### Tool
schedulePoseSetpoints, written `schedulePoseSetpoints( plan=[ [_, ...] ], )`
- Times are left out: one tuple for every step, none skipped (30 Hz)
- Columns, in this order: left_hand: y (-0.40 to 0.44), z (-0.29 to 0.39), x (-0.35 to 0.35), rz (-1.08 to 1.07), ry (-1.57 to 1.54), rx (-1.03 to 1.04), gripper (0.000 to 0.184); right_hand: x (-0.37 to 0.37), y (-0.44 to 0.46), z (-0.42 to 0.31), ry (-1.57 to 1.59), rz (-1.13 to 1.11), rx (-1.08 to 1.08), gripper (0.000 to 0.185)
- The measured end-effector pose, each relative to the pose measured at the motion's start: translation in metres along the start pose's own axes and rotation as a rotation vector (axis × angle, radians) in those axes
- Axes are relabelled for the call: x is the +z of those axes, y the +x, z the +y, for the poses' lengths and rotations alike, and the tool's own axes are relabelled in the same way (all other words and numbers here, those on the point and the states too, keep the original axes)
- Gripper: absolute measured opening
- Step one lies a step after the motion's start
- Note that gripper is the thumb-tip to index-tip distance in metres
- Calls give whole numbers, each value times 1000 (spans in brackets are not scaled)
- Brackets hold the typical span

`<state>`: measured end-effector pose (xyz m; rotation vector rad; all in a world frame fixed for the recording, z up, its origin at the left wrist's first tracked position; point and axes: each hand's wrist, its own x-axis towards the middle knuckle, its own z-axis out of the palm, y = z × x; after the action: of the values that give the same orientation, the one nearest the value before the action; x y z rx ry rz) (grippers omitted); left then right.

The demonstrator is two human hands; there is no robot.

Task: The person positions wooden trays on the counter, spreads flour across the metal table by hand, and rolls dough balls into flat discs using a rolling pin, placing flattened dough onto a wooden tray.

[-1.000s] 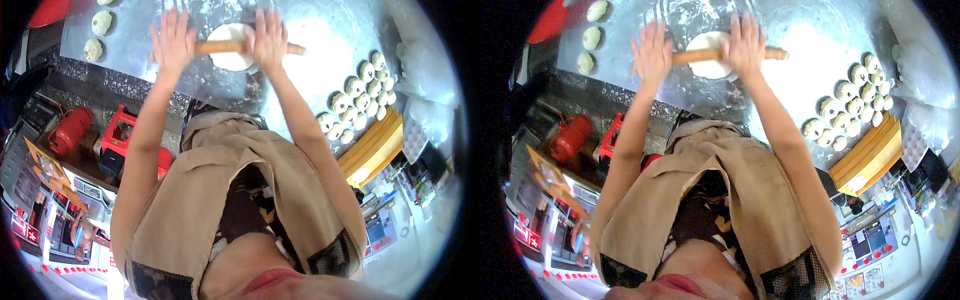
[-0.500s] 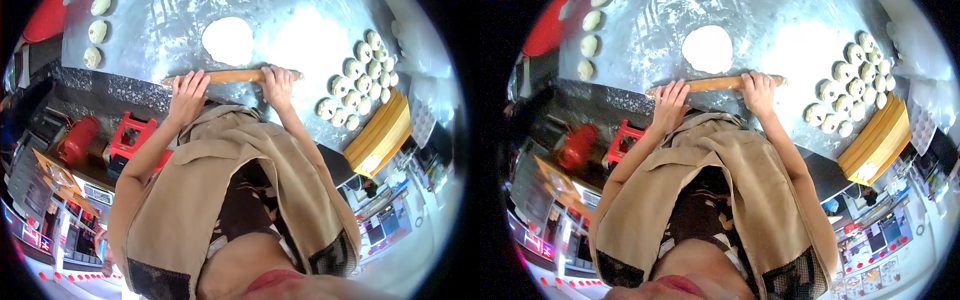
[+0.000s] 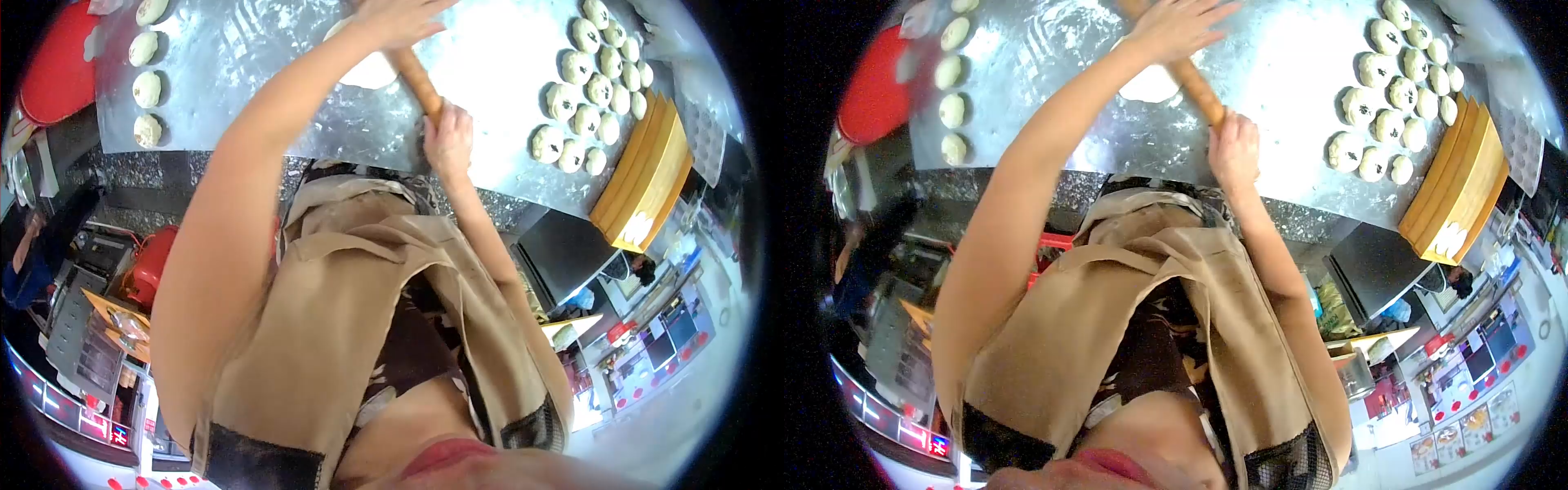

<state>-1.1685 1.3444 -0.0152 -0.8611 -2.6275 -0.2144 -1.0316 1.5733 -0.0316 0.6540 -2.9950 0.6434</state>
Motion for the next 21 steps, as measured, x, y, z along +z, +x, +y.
schedulePoseSetpoints(
  plan=[
    [-22,3,-4,-142,-76,-134,50,4,-6,-8,32,-10,-24,48],
    [-60,8,-8,-288,-147,-272,61,14,-14,-17,46,-34,-46,50],
    [-100,9,-16,-278,-135,-277,62,19,-21,-33,11,-47,-68,52],
    [-138,9,-27,-267,-122,-285,63,24,-27,-50,27,-46,-125,53],
    [-170,17,-47,-321,-125,-320,63,28,-28,-60,40,-44,-182,54],
    [-181,21,-64,-375,-131,-349,63,30,-26,-61,48,-35,-176,54],
    [-177,18,-59,-382,-132,-338,63,32,-26,-64,86,-10,-190,53],
    [-169,20,-47,-340,-132,-357,64,32,-30,-65,122,1,-207,53],
    [-150,23,-38,-292,-130,-377,64,25,-27,-59,123,-26,-164,51],
    [-107,23,-33,-378,-110,-379,63,24,-24,-45,92,-7,-119,50],
    [-71,21,-18,-302,-79,-304,62,23,-22,-32,59,14,-71,50],
    [-41,19,-3,-227,-51,-234,61,16,-19,-20,8,30,-16,50],
    [-13,16,6,-190,-155,-245,49,8,-13,-11,-41,43,32,50],
    [2,15,10,-154,-257,-258,39,0,-7,-6,-63,31,76,51],
    [-4,17,9,-150,-261,-268,39,0,-8,-7,-68,25,68,51],
    [-14,18,6,-134,-168,-256,49,4,-9,-10,-61,19,57,51],
    [-27,19,2,-119,-72,-242,61,10,-8,-14,-51,17,46,51],
    [-55,19,-9,-224,-131,-306,62,15,-13,-24,-20,1,1,52],
    [-94,20,-17,-243,-136,-340,63,23,-18,-35,2,-16,-37,53],
    [-136,24,-23,-263,-140,-376,64,23,-20,-52,65,-42,-79,54],
    [-173,34,-30,-209,-128,-440,63,23,-21,-63,128,-71,-120,55]
  ],
)
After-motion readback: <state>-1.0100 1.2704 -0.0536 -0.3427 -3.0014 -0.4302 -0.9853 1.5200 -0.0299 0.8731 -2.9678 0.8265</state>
